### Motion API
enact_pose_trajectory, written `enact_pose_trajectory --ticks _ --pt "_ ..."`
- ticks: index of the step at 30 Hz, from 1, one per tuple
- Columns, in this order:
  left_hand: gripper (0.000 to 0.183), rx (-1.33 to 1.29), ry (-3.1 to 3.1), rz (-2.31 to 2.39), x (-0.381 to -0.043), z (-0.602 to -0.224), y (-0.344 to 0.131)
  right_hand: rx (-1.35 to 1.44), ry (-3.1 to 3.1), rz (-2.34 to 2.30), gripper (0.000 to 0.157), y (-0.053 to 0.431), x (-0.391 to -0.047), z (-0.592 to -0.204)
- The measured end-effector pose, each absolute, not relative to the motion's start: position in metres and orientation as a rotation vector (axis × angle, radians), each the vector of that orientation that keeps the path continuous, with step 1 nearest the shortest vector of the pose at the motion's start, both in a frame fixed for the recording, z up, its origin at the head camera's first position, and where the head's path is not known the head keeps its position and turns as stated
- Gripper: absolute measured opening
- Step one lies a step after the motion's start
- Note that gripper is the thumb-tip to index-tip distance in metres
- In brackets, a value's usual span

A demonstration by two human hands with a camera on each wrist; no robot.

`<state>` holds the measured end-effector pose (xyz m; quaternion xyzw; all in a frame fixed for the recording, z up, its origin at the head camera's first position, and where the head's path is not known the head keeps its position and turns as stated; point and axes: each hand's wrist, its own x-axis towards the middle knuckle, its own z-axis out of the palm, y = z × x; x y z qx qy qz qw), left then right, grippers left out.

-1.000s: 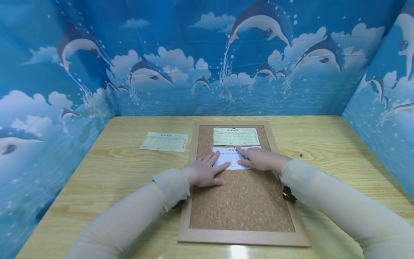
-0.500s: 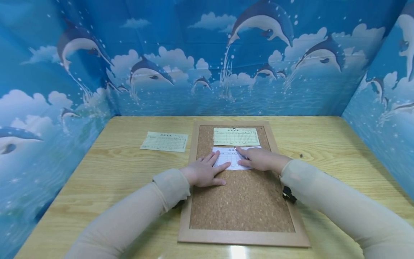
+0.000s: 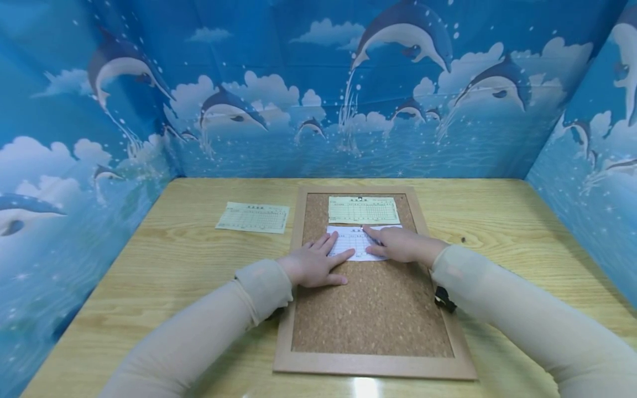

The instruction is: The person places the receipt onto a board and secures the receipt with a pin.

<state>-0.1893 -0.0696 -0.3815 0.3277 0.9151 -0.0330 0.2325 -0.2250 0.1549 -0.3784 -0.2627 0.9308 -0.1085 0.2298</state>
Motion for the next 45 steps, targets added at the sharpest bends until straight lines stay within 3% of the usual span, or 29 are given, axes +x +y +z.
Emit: enact_pose_trajectory --ticks 45 --pt "0.067 0.880 2.509 -0.082 -0.1905 -0.3831 -0.0699 -0.667 2.554 -0.245 0.062 0.1521 -0.2267 -0.3765"
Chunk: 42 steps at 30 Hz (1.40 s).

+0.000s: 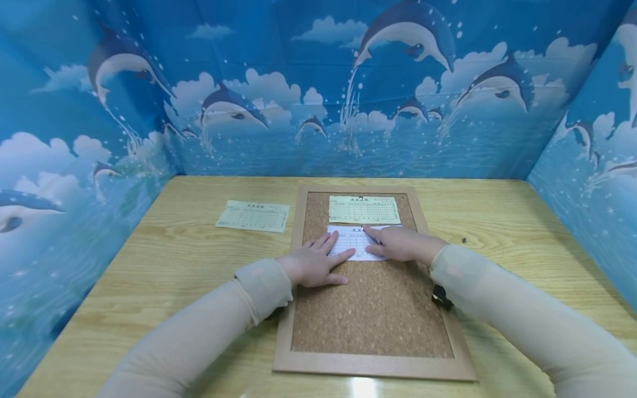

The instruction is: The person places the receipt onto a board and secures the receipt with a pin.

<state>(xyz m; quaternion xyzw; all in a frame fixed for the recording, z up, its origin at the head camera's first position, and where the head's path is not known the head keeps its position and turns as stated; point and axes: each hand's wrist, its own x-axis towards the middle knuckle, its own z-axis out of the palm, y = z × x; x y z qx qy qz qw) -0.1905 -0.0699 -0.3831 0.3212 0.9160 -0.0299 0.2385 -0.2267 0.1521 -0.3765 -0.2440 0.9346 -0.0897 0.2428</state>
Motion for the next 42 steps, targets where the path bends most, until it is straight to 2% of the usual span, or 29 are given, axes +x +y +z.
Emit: enact_pose_trajectory --ticks 33,42 --pt "0.069 0.878 2.518 -0.091 -0.191 -0.373 -0.068 -0.743 2.584 -0.099 0.052 0.140 -0.236 -0.362" --pt "0.069 0.888 2.533 -0.101 -0.190 -0.373 -0.067 -0.716 2.579 -0.093 0.056 0.144 -0.232 -0.364"
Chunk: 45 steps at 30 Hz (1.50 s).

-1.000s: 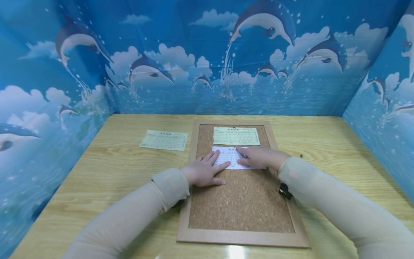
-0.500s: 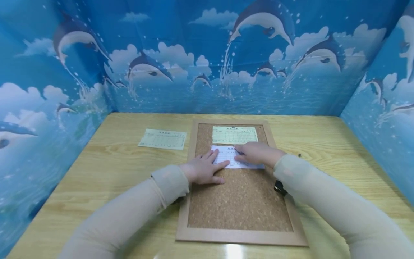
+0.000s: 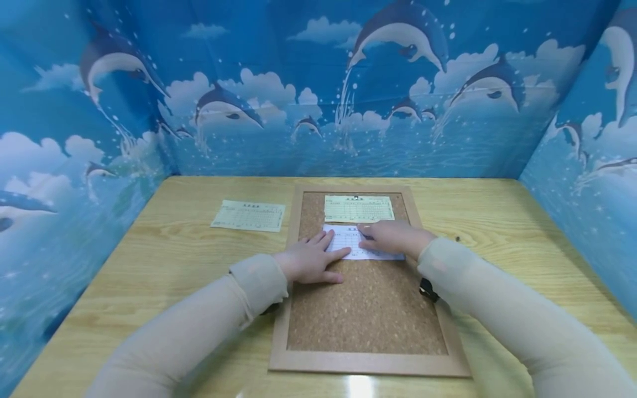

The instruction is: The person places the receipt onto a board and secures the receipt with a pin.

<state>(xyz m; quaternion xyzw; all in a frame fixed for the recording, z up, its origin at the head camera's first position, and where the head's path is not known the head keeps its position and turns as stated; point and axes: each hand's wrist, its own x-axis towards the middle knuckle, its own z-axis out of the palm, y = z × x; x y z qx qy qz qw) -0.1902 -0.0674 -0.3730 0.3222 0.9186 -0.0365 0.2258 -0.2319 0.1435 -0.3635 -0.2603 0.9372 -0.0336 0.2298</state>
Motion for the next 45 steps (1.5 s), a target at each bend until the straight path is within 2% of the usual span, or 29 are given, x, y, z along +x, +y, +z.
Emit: enact_pose_trajectory --ticks 33,43,45 --pt "0.069 0.914 2.533 -0.069 -0.192 -0.381 -0.065 -0.672 2.560 -0.225 0.062 0.149 -0.229 -0.369" --pt "0.069 0.928 2.552 -0.055 -0.192 -0.380 -0.071 -0.718 2.576 -0.092 0.058 0.141 -0.234 -0.365" --pt "0.069 0.935 2.555 -0.048 -0.192 -0.380 -0.072 -0.718 2.588 -0.051 0.051 0.137 -0.236 -0.364"
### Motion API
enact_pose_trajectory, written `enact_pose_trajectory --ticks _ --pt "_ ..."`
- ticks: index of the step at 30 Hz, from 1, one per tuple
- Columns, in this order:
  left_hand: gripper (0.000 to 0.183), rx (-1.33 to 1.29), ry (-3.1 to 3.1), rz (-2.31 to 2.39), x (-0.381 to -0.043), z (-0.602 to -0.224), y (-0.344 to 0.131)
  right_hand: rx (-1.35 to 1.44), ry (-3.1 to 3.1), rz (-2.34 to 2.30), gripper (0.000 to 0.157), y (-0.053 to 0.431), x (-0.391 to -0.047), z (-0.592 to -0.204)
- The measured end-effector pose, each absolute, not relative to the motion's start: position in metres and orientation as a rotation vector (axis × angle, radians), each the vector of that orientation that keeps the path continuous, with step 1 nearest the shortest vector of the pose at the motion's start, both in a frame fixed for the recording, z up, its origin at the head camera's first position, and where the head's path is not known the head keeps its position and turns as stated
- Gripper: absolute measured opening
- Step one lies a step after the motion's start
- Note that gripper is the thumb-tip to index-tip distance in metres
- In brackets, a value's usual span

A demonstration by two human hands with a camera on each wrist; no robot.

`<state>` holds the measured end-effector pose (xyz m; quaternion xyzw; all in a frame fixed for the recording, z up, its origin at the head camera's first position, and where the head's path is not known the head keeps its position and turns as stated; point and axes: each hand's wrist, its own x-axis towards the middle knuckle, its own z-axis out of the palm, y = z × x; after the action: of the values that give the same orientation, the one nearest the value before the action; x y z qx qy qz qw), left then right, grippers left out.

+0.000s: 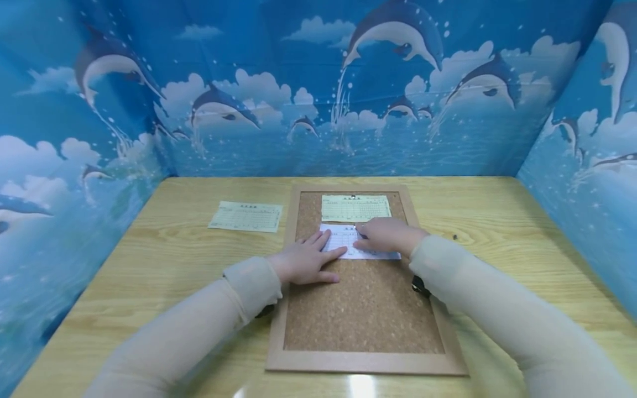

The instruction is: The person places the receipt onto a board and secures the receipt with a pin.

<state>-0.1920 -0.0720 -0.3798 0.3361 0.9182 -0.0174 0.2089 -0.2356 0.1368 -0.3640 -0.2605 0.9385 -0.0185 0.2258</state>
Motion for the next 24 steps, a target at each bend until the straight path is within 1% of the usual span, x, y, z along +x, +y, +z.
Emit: enact_pose_trajectory --ticks 3,5,12,24 --pt "0.070 0.941 2.560 -0.024 -0.192 -0.380 -0.074 -0.720 2.616 -0.017 0.035 0.132 -0.237 -0.362" --pt "0.071 0.931 2.561 0.000 -0.193 -0.379 -0.076 -0.721 2.628 0.000 0.030 0.129 -0.238 -0.361" --pt "0.073 0.921 2.591 0.073 -0.195 -0.374 -0.086 -0.723 2.648 0.056 0.035 0.125 -0.239 -0.361" --pt "0.074 0.885 2.665 0.128 -0.203 -0.368 -0.116 -0.655 2.633 -0.043 0.036 0.130 -0.232 -0.368"
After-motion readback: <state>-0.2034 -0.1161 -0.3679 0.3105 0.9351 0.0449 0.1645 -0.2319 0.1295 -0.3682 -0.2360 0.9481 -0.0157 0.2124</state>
